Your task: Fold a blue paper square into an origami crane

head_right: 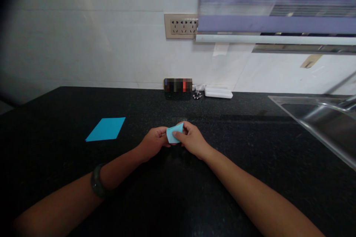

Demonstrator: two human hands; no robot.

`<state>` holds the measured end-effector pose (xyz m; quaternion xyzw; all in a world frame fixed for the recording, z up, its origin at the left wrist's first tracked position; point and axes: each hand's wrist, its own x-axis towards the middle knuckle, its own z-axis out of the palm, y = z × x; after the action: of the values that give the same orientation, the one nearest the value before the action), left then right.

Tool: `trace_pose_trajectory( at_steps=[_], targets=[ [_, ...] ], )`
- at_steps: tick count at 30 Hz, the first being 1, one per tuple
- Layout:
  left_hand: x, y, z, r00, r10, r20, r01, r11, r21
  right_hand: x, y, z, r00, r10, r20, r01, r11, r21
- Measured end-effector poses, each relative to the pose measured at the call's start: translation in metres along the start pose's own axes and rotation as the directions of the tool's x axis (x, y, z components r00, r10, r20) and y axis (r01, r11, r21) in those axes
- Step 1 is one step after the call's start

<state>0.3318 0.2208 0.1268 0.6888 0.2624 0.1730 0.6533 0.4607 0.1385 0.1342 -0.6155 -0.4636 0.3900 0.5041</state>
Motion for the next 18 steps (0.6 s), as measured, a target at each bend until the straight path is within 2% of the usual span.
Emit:
trace_pose_trajectory(
  at_steps=[5,10,13,18],
  targets=[
    [-0.0011,0.0054,0.0005,0.996,-0.090,0.017,0.092,0.983,-0.156,0.0017,0.0002,-0.0013,0.996,-0.030,-0.090,0.027,0.999,-0.036],
    [-0.0006,0.0062,-0.0015,0.975,-0.206,0.087,0.224,0.878,-0.424,0.0008,-0.0030,0.0015,0.993,-0.072,-0.096,0.067,0.996,-0.061],
    [-0.0004,0.0060,-0.0025,0.962,-0.238,0.131,0.272,0.837,-0.475,0.0004,-0.0018,0.0022,0.992,-0.086,-0.093,0.079,0.994,-0.082],
    [-0.0003,0.0068,-0.0026,0.963,-0.220,0.156,0.269,0.816,-0.511,-0.0003,0.0009,0.0022,0.988,-0.107,-0.115,0.091,0.987,-0.134]
  ],
)
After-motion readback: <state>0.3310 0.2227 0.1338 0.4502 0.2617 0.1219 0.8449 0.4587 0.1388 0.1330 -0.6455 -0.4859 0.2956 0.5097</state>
